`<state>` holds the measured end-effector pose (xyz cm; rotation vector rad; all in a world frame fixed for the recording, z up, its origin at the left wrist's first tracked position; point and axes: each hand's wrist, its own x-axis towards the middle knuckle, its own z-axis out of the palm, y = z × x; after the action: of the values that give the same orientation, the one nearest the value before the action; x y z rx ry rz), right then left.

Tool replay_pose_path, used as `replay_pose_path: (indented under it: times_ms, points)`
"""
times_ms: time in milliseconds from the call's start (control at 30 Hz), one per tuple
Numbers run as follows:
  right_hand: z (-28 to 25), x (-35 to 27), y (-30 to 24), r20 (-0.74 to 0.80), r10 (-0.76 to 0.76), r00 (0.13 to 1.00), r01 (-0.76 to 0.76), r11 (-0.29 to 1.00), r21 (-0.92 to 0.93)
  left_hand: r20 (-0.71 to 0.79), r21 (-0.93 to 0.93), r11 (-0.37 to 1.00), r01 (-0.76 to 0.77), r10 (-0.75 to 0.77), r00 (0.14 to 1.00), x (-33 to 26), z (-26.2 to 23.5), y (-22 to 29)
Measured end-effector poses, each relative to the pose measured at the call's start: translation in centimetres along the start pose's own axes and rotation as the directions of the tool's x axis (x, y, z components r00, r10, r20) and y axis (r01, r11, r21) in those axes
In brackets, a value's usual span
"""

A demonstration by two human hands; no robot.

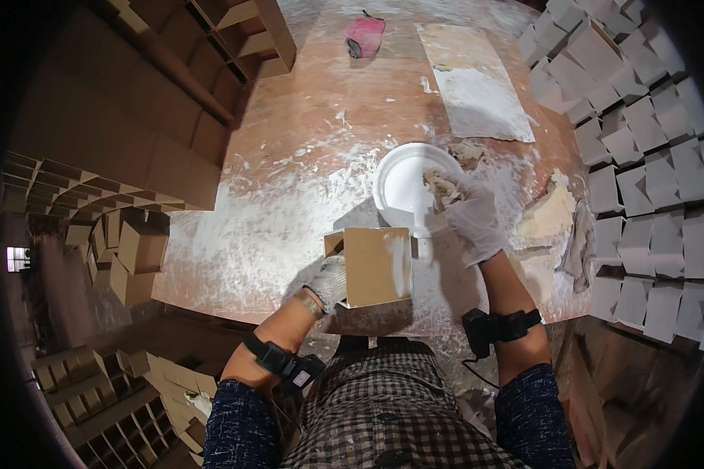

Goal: Applying white glue or paint to the edges of wooden boxes and stacking them.

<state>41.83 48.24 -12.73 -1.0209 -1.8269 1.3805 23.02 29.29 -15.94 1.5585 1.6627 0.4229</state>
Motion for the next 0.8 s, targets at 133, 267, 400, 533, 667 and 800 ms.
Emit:
replay_pose_path:
  times_ms: [133, 267, 400, 533, 667, 800]
  points:
    - [-0.5, -0.4, -4.6, 0.113, 0.361, 0.926, -0.377, 0.907, 0.187, 0.007, 0.147, 0.988, 0.037, -0.038, 0.999, 0.1, -2.0, 3.8]
    - [2.4, -4.4, -8.3, 0.223, 0.242, 0.944, -0.294, 0.924, 0.243, -0.12, 0.006, 1.0, -0.018, 0.018, 0.993, -0.1, -0.5, 2.2]
    - [5.4, -7.1, -5.6, 0.306, -0.322, 0.896, 0.375, 0.917, -0.134, 0.06, 0.028, 0.987, 0.158, -0.159, 0.985, 0.8, -0.7, 2.6]
    - [7.0, -10.0, -5.1, 0.057, -0.48, 0.875, 0.466, 0.806, -0.365, -0.004, 0.077, 0.997, 0.003, -0.002, 1.0, 0.6, 0.6, 0.2]
    - [6.7, -11.9, -3.7, 0.285, -0.669, 0.687, 0.727, 0.636, -0.259, 0.088, 0.154, 0.988, 0.017, -0.031, 0.996, 1.5, 1.2, -1.0]
    - [6.4, -11.2, -3.3, 0.183, -0.655, 0.733, 0.644, 0.581, -0.498, 0.133, 0.299, 0.954, 0.023, -0.066, 0.989, 2.1, 0.0, 2.1]
